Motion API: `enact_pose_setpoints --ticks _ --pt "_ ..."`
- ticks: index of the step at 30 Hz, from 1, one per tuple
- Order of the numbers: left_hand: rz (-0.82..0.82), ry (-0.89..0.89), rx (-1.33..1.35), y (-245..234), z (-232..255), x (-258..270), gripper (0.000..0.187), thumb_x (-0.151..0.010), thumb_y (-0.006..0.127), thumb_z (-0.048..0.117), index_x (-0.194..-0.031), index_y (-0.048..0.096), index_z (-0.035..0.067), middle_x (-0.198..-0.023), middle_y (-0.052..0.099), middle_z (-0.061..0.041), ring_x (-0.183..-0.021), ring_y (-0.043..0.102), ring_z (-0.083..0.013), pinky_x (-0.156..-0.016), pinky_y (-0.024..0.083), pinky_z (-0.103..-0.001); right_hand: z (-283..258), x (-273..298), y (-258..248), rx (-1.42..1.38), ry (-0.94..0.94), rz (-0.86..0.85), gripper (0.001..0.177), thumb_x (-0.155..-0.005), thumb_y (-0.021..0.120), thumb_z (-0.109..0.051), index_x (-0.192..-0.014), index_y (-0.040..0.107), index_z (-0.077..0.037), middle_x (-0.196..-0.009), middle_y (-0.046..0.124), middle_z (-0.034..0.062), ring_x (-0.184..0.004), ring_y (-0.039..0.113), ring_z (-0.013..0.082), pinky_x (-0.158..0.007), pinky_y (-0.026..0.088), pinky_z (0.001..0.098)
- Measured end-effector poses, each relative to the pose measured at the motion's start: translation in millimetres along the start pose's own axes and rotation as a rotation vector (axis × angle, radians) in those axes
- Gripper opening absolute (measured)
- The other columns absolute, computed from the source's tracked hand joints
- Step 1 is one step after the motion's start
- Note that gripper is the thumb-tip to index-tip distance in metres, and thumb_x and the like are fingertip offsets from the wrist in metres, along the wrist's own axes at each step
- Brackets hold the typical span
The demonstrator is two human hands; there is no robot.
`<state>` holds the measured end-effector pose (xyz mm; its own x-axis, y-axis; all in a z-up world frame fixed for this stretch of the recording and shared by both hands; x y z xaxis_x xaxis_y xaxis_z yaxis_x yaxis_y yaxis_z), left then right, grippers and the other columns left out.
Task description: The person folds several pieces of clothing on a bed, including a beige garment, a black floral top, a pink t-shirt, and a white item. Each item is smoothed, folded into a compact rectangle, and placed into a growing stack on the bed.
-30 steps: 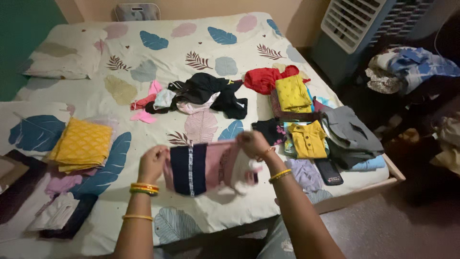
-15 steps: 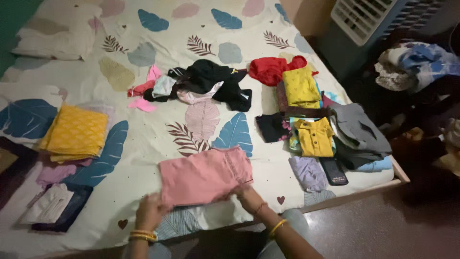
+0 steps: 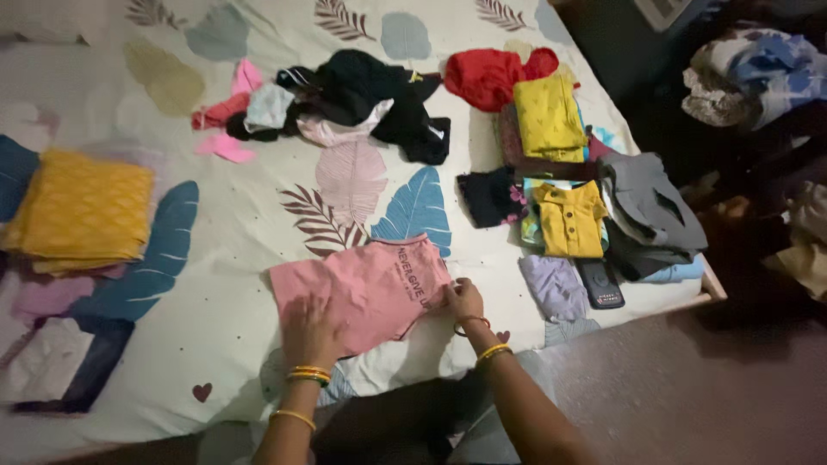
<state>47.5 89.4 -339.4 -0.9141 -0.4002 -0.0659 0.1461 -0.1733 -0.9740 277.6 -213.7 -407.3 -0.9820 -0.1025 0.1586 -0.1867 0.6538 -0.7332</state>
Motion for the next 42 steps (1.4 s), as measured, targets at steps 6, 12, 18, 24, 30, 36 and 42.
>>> enact_pose_setpoints --ticks 6,12,18,24,30,36,42 --pt "-0.130 -0.039 -0.184 9.5 16.1 19.1 0.082 -0.093 0.046 0.066 -0.160 0.026 0.023 -0.166 0.024 -0.015 -0.155 0.015 -0.0396 -0.123 0.009 -0.058 20.2 -17.0 37.7 -0.355 0.208 -0.167 0.064 -0.083 0.083 -0.029 -0.135 0.053 -0.005 -0.103 0.072 0.0146 -0.087 0.073 0.0236 -0.073 0.060 0.0366" --pt "-0.277 -0.122 -0.174 -14.3 21.9 16.9 0.091 -0.089 0.044 0.074 -0.160 0.023 0.023 -0.167 0.017 -0.015 -0.155 0.008 -0.0386 -0.121 0.006 -0.058 18.4 3.2 -6.8 -0.486 0.203 -0.043 0.065 -0.073 0.081 -0.019 -0.132 0.054 -0.009 -0.093 0.067 0.0099 -0.078 0.069 0.0210 -0.061 0.062 0.0394" --pt "-0.277 -0.123 -0.181 -23.6 25.7 7.3 0.091 -0.089 0.042 0.073 -0.158 0.025 0.016 -0.166 0.018 -0.016 -0.153 0.009 -0.0397 -0.120 0.005 -0.058 -33.1 28.1 -40.9 0.030 -0.253 0.277 0.050 -0.085 0.075 -0.018 -0.130 0.058 -0.002 -0.108 0.067 0.0207 -0.096 0.066 0.0353 -0.082 0.055 0.0442" --pt "-0.019 0.111 -0.044 27.4 82.7 -36.0 0.070 -0.098 0.048 0.046 -0.156 0.035 0.010 -0.167 0.028 -0.010 -0.158 0.020 -0.0372 -0.129 0.011 -0.055 -110.8 56.0 43.9 -0.125 -0.772 -0.094 0.030 -0.101 0.055 -0.013 -0.127 0.066 -0.001 -0.125 0.067 0.0214 -0.117 0.063 0.0392 -0.103 0.048 0.0468" --pt "-0.282 0.054 -0.222 45.3 64.5 -80.7 0.081 -0.092 0.041 0.056 -0.161 0.019 0.019 -0.170 0.015 -0.010 -0.153 0.013 -0.0332 -0.118 0.009 -0.061 -148.8 25.5 61.5 0.280 -0.902 -0.147 0.056 -0.094 0.053 -0.027 -0.146 0.055 -0.005 -0.152 0.052 0.0197 -0.143 0.042 0.0364 -0.119 0.027 0.0514" --pt "-0.206 -0.153 -0.287 10.9 -36.3 -84.7 0.082 -0.091 0.029 0.076 -0.162 0.022 0.036 -0.168 0.015 -0.007 -0.153 0.013 -0.0275 -0.115 0.002 -0.074 -140.9 28.2 22.9 0.438 -0.937 -0.201 0.065 -0.093 0.059 -0.041 -0.144 0.050 -0.003 -0.153 0.044 0.0219 -0.147 0.030 0.0387 -0.119 0.014 0.0607" --pt "-0.442 -0.086 -0.084 40.3 44.6 -85.8 0.065 -0.107 0.039 0.053 -0.163 0.036 0.021 -0.171 0.031 -0.010 -0.159 0.024 -0.0326 -0.128 0.015 -0.062 -114.2 24.1 68.3 0.152 -0.897 -0.247 0.051 -0.103 0.043 -0.026 -0.148 0.054 -0.006 -0.159 0.048 0.0162 -0.154 0.038 0.0347 -0.130 0.025 0.0522"
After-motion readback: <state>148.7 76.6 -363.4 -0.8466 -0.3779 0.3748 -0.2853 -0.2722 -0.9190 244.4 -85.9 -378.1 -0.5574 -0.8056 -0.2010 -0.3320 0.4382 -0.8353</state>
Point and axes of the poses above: each hand's wrist, its own x-axis away from the middle knuckle, its own y-axis out of the palm, z = x × y, the point moved 4 cm from there along -x, towards the middle knuckle
